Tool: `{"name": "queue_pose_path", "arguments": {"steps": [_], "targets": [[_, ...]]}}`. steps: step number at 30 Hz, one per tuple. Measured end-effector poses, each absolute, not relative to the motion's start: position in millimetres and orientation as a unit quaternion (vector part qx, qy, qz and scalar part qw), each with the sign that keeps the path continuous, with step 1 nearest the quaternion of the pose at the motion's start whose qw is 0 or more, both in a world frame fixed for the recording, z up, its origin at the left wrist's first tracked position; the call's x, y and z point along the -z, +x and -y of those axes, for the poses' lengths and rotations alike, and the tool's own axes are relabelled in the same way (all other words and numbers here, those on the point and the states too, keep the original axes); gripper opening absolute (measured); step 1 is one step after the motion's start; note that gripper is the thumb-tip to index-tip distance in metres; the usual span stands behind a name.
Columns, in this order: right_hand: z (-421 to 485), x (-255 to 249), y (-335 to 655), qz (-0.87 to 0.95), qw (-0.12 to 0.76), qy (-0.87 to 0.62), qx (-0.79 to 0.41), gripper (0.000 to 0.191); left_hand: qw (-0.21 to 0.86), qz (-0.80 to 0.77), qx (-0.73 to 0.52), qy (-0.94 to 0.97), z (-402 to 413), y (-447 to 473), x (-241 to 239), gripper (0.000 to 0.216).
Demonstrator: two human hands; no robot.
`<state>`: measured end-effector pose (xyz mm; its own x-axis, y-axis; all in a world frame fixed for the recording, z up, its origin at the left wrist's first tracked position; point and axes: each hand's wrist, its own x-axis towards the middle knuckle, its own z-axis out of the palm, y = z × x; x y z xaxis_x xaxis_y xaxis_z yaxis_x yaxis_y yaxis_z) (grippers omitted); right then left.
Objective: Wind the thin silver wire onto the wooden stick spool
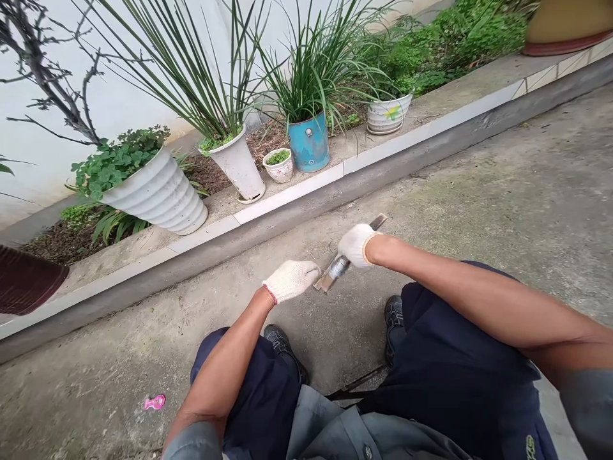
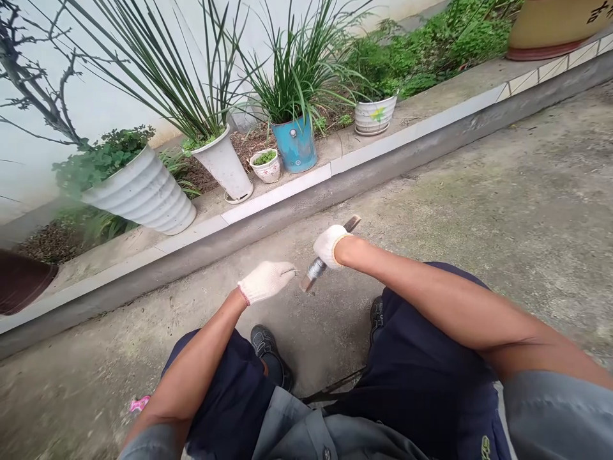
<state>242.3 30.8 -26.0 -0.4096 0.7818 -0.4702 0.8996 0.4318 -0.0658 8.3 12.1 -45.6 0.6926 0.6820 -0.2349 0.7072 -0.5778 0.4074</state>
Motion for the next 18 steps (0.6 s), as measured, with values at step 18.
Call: {"name": "queue_pose_path", "arguments": {"steps": [18], "targets": [[-41, 4, 253, -0.776, -0.059, 0.608, 0.159, 0.027, 0.341, -0.417, 0.040, 0.841, -10, 10, 35, 0.047]]}}
